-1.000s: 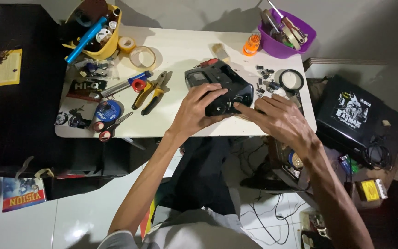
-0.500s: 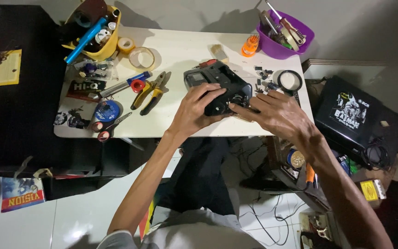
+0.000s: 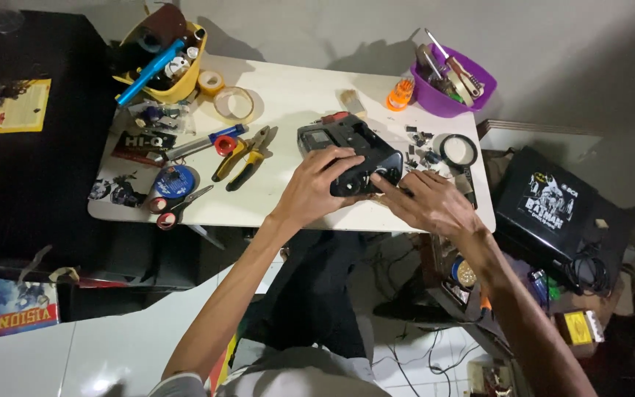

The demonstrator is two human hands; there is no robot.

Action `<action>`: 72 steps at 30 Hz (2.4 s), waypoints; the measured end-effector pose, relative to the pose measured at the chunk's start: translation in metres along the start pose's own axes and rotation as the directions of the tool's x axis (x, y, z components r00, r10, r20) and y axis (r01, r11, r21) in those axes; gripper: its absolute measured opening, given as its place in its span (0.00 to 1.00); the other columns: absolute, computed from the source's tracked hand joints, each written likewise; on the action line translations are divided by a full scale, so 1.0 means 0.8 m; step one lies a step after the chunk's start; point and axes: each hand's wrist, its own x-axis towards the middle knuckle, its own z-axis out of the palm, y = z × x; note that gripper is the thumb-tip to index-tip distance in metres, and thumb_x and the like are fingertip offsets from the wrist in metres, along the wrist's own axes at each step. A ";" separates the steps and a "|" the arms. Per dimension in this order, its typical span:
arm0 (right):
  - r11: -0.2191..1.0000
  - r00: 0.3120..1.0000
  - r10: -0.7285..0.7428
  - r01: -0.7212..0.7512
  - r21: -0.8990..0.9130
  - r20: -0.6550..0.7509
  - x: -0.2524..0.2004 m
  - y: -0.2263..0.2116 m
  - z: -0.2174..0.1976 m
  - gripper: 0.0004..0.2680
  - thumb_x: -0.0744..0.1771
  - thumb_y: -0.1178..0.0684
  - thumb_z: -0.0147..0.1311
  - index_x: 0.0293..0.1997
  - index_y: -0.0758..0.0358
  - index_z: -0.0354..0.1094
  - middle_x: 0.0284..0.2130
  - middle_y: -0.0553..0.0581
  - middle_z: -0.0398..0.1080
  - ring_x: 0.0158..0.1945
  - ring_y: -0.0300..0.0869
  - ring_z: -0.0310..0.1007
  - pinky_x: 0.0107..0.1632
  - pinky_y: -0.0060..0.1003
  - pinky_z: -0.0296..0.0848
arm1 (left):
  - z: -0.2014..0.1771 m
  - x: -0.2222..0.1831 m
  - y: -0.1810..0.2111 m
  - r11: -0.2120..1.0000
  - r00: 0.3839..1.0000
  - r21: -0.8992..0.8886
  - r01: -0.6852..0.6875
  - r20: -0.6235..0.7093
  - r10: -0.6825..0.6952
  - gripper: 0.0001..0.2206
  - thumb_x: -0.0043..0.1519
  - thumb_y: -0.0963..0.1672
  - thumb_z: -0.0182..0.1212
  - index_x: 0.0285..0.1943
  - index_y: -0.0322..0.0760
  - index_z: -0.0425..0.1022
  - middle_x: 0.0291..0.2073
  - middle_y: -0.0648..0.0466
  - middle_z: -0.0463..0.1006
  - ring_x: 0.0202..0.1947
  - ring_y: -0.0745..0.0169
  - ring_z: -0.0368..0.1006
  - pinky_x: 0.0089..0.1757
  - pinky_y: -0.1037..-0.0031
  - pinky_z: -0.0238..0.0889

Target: Disassembling an electronic device by removing screws with a screwdriver and prying the plastic casing apart.

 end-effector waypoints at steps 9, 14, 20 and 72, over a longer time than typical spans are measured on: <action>0.984 0.995 0.093 -0.085 0.157 -0.040 0.037 -0.021 -0.043 0.13 0.68 0.58 0.56 0.60 0.56 0.75 0.26 0.53 0.62 0.27 0.46 0.70 0.32 0.39 0.72 | 0.001 0.000 -0.003 1.000 1.000 -0.010 0.000 -0.016 0.000 0.27 0.53 0.49 0.79 0.60 0.41 0.77 0.51 0.52 0.77 0.60 0.58 0.73 0.58 0.70 0.64; 0.977 0.980 0.184 -0.175 0.123 -0.069 0.043 -0.037 -0.046 0.13 0.68 0.55 0.61 0.61 0.57 0.75 0.24 0.52 0.61 0.26 0.44 0.69 0.30 0.36 0.70 | -0.010 0.005 0.008 0.999 1.000 -0.034 0.008 0.009 -0.008 0.26 0.54 0.49 0.78 0.61 0.41 0.76 0.51 0.52 0.76 0.60 0.57 0.73 0.58 0.68 0.65; 0.932 0.926 0.359 -0.350 0.097 -0.115 0.057 -0.065 -0.049 0.10 0.67 0.53 0.65 0.50 0.65 0.76 0.21 0.50 0.58 0.23 0.43 0.68 0.29 0.32 0.69 | -0.015 0.005 0.009 0.998 0.998 -0.058 0.026 0.056 -0.023 0.26 0.55 0.47 0.77 0.62 0.40 0.75 0.52 0.50 0.75 0.62 0.57 0.72 0.59 0.69 0.62; 0.609 0.605 0.793 -0.782 -0.130 0.073 0.068 -0.059 -0.030 0.22 0.72 0.30 0.50 0.29 0.58 0.67 0.18 0.59 0.68 0.27 0.60 0.76 0.27 0.54 0.73 | 0.007 0.024 0.023 0.994 0.998 0.098 0.058 0.003 -0.058 0.27 0.54 0.49 0.77 0.63 0.44 0.76 0.50 0.51 0.76 0.57 0.56 0.74 0.53 0.66 0.64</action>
